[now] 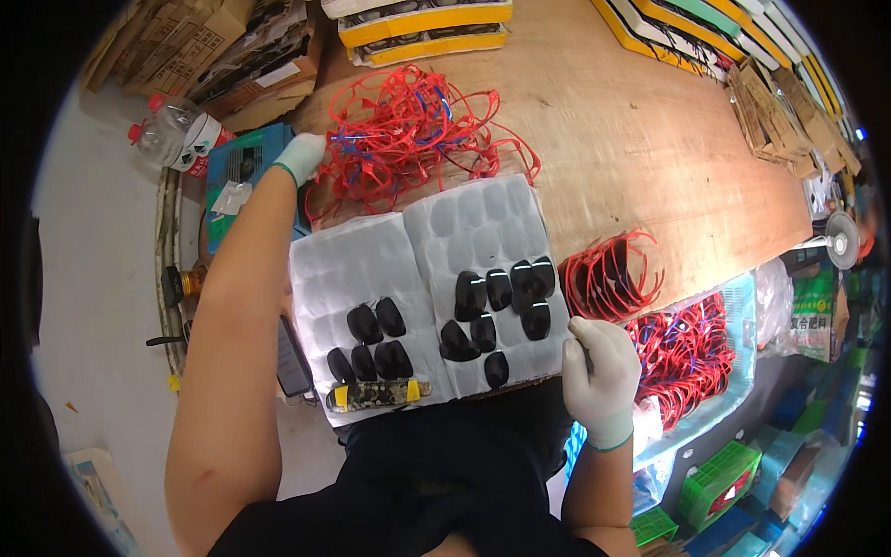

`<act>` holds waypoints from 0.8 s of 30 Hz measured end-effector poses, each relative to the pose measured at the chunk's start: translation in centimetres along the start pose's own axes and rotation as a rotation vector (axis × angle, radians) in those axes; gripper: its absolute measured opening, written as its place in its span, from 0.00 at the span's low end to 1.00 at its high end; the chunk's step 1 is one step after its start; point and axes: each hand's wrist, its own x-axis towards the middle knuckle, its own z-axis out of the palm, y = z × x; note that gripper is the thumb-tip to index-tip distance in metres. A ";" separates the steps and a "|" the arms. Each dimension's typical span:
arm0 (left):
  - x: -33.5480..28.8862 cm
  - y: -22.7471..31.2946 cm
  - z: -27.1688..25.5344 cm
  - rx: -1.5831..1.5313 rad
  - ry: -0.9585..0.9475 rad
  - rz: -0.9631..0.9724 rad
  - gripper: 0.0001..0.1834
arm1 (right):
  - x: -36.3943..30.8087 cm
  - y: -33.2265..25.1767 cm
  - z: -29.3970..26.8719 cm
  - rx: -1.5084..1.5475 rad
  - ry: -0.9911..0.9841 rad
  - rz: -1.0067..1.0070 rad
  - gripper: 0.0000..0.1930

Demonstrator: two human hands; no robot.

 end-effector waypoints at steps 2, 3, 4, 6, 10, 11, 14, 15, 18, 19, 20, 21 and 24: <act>-0.8 3.0 1.5 -0.887 0.040 -0.282 0.25 | 0.1 0.0 0.0 -0.018 0.016 0.022 0.10; -2.0 4.1 0.7 -0.840 0.059 -0.279 0.27 | 0.1 -0.1 -0.1 -0.025 0.024 0.036 0.10; -3.2 4.6 -0.3 -0.794 0.082 -0.281 0.29 | 0.3 -0.1 -0.2 -0.020 0.002 0.064 0.10; -2.2 1.1 -0.5 -0.550 0.155 -0.096 0.32 | 0.9 0.0 -0.1 -0.002 -0.018 0.031 0.10; -7.8 3.8 -5.2 -0.958 0.286 0.097 0.19 | 1.6 0.8 0.8 -0.008 -0.016 -0.019 0.11; -9.0 3.4 -5.8 -1.059 0.363 0.084 0.20 | 2.1 0.9 1.2 0.023 -0.032 -0.039 0.11; -13.9 5.2 -9.0 -0.829 0.480 0.178 0.18 | 3.1 0.1 1.7 0.061 -0.021 -0.077 0.12; -14.7 5.3 -9.3 -0.760 0.521 0.244 0.16 | 3.3 -0.2 1.8 0.062 -0.015 -0.093 0.12; -15.9 6.5 -8.9 -0.748 0.632 0.396 0.10 | 3.3 -0.6 1.7 0.061 0.003 -0.132 0.13; -16.0 6.9 -8.5 -0.778 0.667 0.437 0.09 | 3.2 -0.6 1.5 0.060 0.006 -0.133 0.13; -15.6 7.0 -8.1 -0.837 0.659 0.489 0.12 | 3.0 -0.6 1.3 0.059 0.009 -0.133 0.13; -15.2 7.0 -7.6 -0.784 0.681 0.498 0.13 | 2.8 -0.7 1.1 0.058 0.008 -0.134 0.13; -14.0 7.7 -7.0 -0.603 0.526 0.323 0.20 | 1.5 -0.1 0.6 0.014 0.009 -0.103 0.13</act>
